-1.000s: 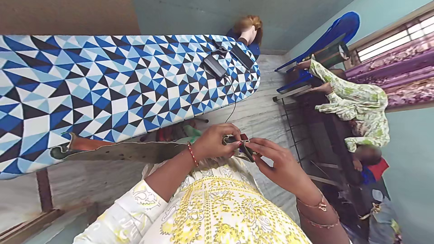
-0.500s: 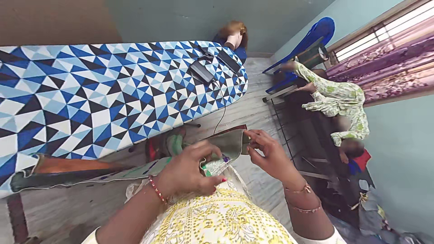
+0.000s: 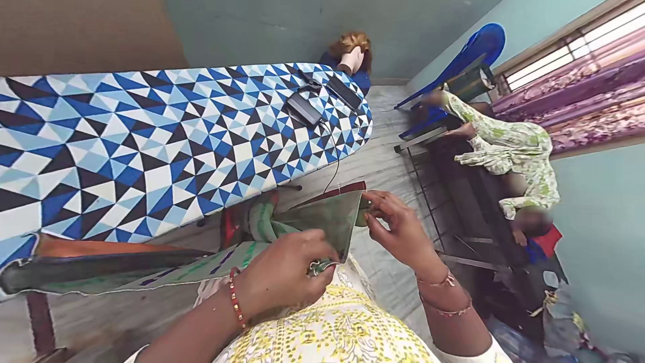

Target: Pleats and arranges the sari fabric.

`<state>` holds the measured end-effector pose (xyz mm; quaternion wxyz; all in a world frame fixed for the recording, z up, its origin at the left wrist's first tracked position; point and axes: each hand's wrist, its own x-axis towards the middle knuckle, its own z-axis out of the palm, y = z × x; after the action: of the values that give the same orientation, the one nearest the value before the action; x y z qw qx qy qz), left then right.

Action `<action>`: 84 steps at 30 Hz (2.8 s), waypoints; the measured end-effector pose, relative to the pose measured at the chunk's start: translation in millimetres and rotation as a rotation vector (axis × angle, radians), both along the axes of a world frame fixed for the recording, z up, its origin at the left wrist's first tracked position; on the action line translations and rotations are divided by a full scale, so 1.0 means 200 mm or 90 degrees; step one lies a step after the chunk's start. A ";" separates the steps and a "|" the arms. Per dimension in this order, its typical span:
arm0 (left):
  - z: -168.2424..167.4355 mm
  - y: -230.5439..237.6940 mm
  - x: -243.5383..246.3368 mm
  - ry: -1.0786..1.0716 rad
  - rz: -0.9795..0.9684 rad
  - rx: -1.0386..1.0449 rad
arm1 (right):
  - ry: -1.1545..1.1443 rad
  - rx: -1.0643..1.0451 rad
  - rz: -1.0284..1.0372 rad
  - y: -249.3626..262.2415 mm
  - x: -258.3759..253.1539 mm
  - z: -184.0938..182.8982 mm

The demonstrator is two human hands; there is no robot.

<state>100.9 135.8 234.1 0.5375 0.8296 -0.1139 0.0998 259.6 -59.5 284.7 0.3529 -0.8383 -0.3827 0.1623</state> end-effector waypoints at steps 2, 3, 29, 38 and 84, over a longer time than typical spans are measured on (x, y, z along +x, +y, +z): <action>-0.01 -0.02 0.01 -0.009 0.007 -0.018 | 0.000 0.009 -0.001 0.00 0.00 -0.01; -0.02 -0.03 0.02 -0.012 0.003 -0.029 | -0.001 0.016 -0.002 0.00 -0.01 -0.02; -0.08 -0.11 0.02 -0.005 0.011 -0.059 | 0.277 0.066 -0.083 0.06 -0.05 0.02; -0.07 -0.12 0.01 -0.013 0.031 -0.018 | 0.335 0.076 -0.081 0.07 -0.05 0.04; -0.10 0.26 0.12 -0.081 0.042 0.012 | 0.175 -0.038 0.165 -0.02 -0.06 0.06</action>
<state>125.5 187.1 214.3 0.5176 0.8299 -0.1216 0.1689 246.6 -64.4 297.2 0.3530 -0.7621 -0.4304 0.3306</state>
